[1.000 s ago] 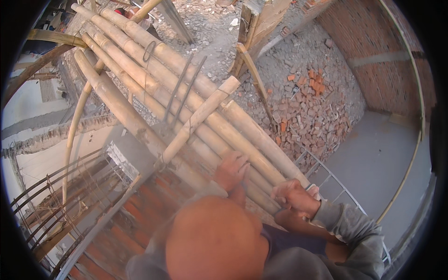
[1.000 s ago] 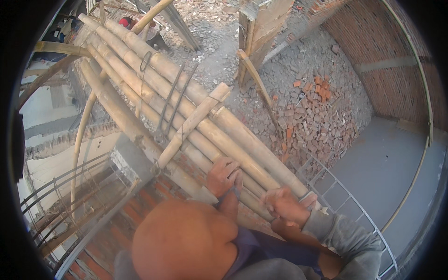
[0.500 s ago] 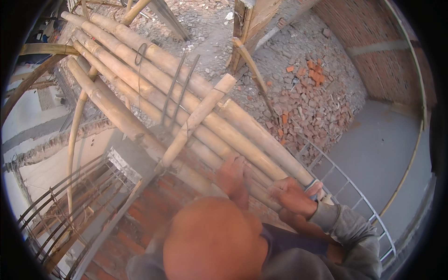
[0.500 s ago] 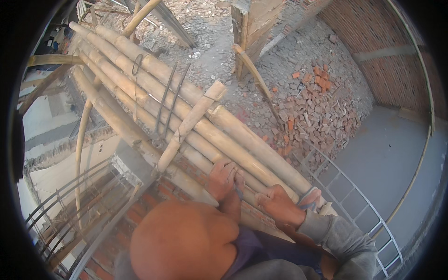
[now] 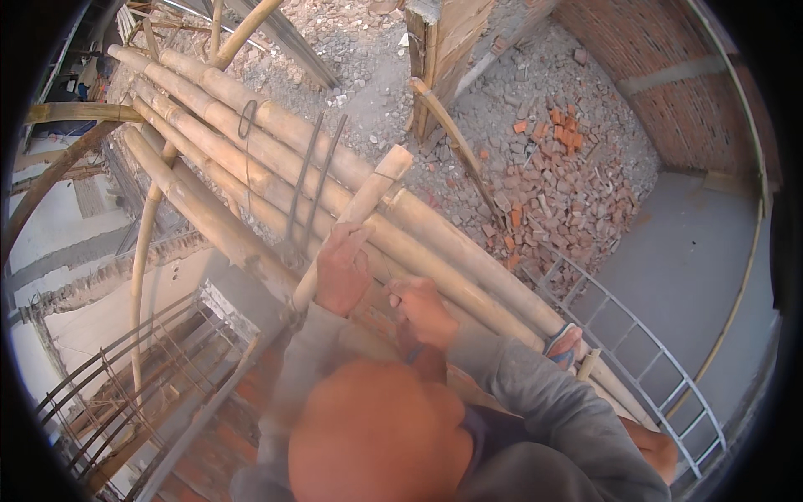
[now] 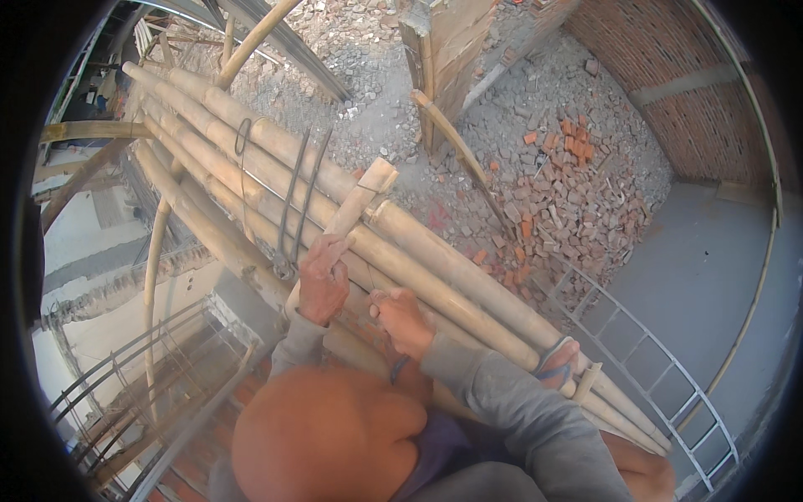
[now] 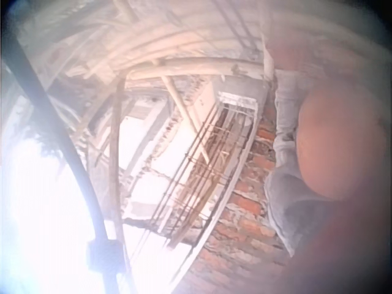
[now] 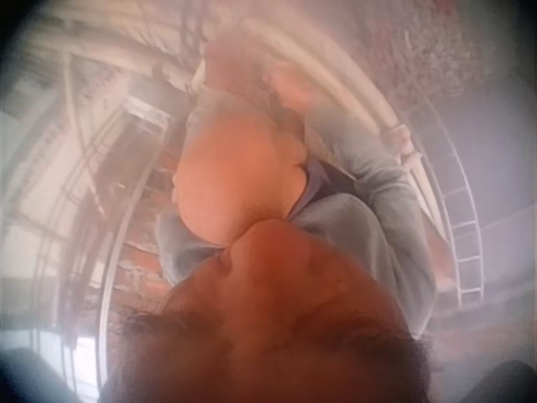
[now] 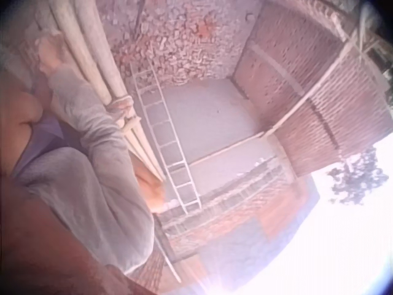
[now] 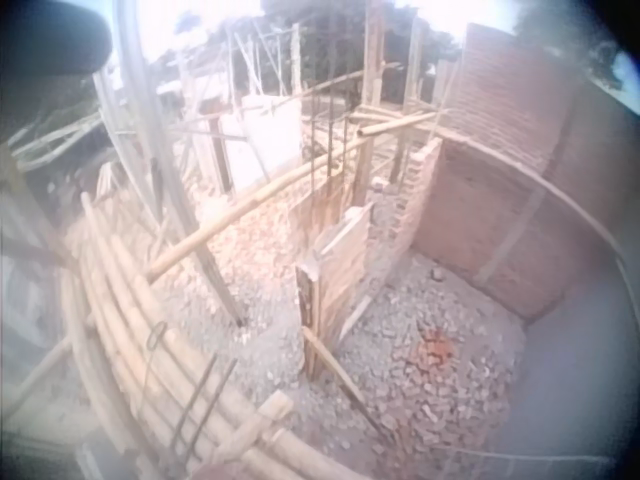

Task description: The person secures bamboo poles together using wire and a metal rod, then adds a bamboo crosspiece to the structure. The person works on a partially built brick building with existing bamboo scaffolding.

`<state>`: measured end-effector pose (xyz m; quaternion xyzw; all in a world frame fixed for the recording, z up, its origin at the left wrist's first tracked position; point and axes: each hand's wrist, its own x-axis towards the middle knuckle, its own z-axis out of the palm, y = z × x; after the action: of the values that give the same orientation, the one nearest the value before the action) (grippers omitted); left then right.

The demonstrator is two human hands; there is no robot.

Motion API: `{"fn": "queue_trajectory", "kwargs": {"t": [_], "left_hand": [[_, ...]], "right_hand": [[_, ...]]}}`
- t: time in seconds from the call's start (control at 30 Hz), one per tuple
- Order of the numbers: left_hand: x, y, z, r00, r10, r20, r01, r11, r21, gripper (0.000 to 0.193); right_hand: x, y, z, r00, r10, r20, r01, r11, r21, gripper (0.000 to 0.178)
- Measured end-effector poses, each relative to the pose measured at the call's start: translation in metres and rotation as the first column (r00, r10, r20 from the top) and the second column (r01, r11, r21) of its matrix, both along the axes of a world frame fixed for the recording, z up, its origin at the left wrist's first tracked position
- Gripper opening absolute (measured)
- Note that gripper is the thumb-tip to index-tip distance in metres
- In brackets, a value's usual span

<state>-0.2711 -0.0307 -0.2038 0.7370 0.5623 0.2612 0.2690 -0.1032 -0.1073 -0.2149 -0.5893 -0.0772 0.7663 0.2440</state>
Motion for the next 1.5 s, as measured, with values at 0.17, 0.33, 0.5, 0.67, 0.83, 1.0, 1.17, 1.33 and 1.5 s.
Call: {"fn": "queue_trajectory", "kwargs": {"t": [0.17, 0.33, 0.5, 0.67, 0.83, 1.0, 1.17, 1.33, 1.5], "left_hand": [[-0.009, 0.123, 0.006, 0.99, -0.124, -0.063, 0.131, 0.982, 0.138, 0.033], [0.032, 0.238, -0.081, 0.826, -0.486, -0.285, 0.436, 0.872, -0.223, 0.034], [0.04, 0.288, -0.179, 0.543, -0.664, -0.514, 0.244, 0.71, -0.66, 0.041], [0.029, 0.271, -0.2, 0.218, -0.746, -0.63, -0.003, 0.645, -0.764, 0.039], [0.032, 0.258, -0.184, 0.247, -0.761, -0.6, 0.035, 0.626, -0.779, 0.039], [0.042, 0.254, -0.182, 0.285, -0.772, -0.569, 0.093, 0.613, -0.785, 0.039], [0.051, 0.25, -0.179, 0.299, -0.776, -0.555, 0.121, 0.608, -0.785, 0.038], [0.055, 0.248, -0.171, 0.3, -0.791, -0.533, 0.145, 0.59, -0.795, 0.038], [0.055, 0.247, -0.162, 0.292, -0.807, -0.513, 0.151, 0.568, -0.809, 0.038]], "right_hand": [[-0.027, -0.006, -0.029, 0.968, -0.196, -0.159, 0.198, 0.98, -0.005, 0.024], [-0.052, -0.017, -0.036, 0.944, -0.233, -0.232, 0.255, 0.964, 0.071, 0.03], [-0.054, -0.02, -0.045, 0.91, -0.297, -0.29, 0.328, 0.943, 0.063, 0.031], [-0.05, -0.019, -0.047, 0.776, -0.485, -0.404, 0.489, 0.866, -0.1, 0.031], [-0.043, -0.013, -0.048, 0.672, -0.537, -0.51, 0.515, 0.834, -0.198, 0.034], [-0.031, -0.013, -0.046, 0.725, -0.449, -0.522, 0.433, 0.887, -0.162, 0.032], [-0.036, -0.009, -0.04, 0.647, -0.556, -0.522, 0.503, 0.825, -0.257, 0.028], [-0.034, 0.006, -0.046, 0.588, -0.563, -0.58, 0.516, 0.814, -0.267, 0.017], [-0.035, 0.012, -0.048, 0.624, -0.558, -0.547, 0.509, 0.822, -0.257, 0.01]]}}
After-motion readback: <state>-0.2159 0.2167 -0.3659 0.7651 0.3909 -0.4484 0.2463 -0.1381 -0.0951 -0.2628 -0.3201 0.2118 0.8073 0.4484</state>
